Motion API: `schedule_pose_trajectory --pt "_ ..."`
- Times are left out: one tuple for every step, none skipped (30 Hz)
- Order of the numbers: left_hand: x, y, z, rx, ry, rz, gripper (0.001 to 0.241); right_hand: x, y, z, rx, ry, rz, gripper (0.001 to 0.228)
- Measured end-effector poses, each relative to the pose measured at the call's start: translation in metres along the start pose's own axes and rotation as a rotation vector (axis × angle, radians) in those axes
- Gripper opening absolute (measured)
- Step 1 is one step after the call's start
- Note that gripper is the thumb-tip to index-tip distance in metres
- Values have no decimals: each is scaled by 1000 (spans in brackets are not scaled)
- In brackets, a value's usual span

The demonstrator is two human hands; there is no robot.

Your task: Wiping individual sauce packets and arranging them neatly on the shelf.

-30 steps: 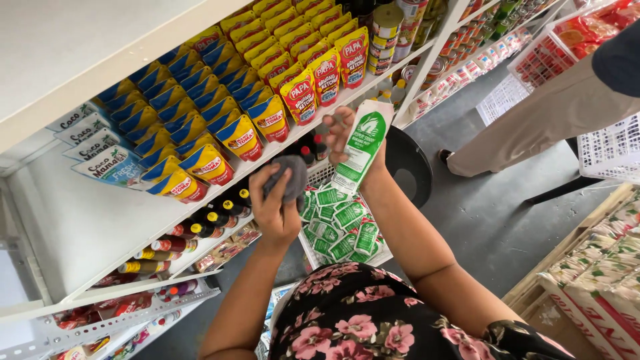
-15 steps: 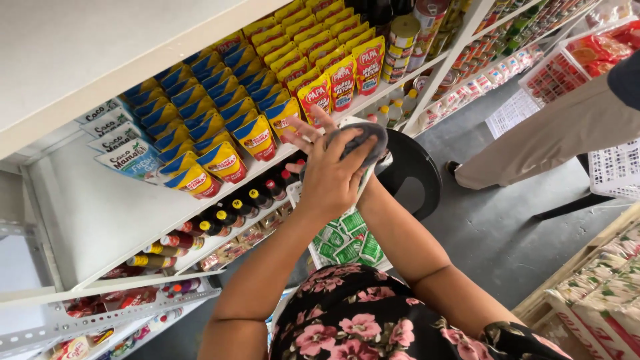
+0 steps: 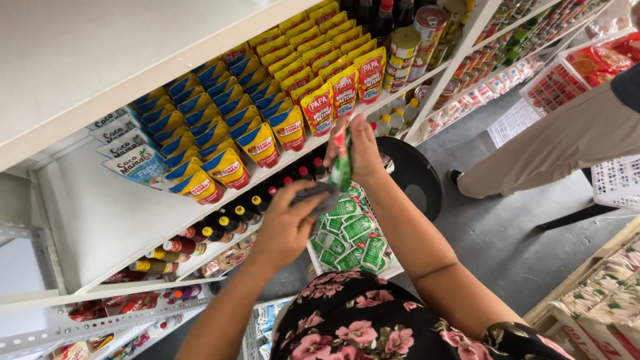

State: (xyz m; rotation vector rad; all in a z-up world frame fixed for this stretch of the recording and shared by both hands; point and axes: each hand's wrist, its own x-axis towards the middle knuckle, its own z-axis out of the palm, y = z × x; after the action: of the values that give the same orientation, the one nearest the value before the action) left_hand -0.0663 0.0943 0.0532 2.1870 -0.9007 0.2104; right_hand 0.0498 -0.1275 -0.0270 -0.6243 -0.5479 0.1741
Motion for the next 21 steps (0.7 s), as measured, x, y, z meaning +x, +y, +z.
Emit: schedule_pose_trajectory --pt "2 7 -15 -30 47 -22 47 3 3 2 -269 174 -116 66" --pt "4 15 -30 -60 94 -43 42 6 6 5 -537 345 -236 63" --pt "10 24 -43 -55 101 -48 42 10 7 11 -534 336 -232 63" --pt "15 34 -56 -36 154 -13 40 14 9 18 -697 417 -306 61" --pt "22 43 -69 -17 208 28 38 19 9 24 -862 494 -386 58" --pt "30 47 -78 -11 218 27 38 23 10 28 -861 483 -387 58" --pt "38 52 -86 -11 190 18 37 28 12 32 -903 503 -393 57" --pt "45 57 -95 -11 163 9 36 32 13 36 -945 523 -400 56" --pt "53 57 -99 -5 172 9 36 36 13 41 -944 513 -402 56" --pt "60 56 -103 -23 112 -43 34 39 13 46 -910 482 -411 55" --pt "68 56 -107 -41 52 -92 33 44 13 50 -875 452 -422 53" --pt "73 53 -110 -35 61 -89 33 49 8 57 -874 442 -426 53" --pt "78 50 -113 -47 83 -47 31 53 4 65 -794 391 -415 52" --pt "83 48 -116 -59 105 -4 28 57 -1 72 -714 341 -403 52" --pt "86 52 -123 -55 109 -2 28 58 -9 80 -713 336 -406 52" --pt "89 56 -131 -97 98 -45 25 59 -18 88 -676 279 -356 54" --pt "93 60 -138 -139 88 -87 22 61 -27 95 -640 221 -307 56" --pt "97 62 -145 -135 92 -84 22 63 -33 94 -639 216 -311 56" --pt "100 64 -152 -107 90 -94 20 65 -38 92 -611 149 -255 59" --pt "103 67 -159 -79 88 -104 19 67 -43 91 -582 83 -200 62" --pt "108 70 -166 -76 88 -104 19 73 -49 91 -580 82 -201 62"
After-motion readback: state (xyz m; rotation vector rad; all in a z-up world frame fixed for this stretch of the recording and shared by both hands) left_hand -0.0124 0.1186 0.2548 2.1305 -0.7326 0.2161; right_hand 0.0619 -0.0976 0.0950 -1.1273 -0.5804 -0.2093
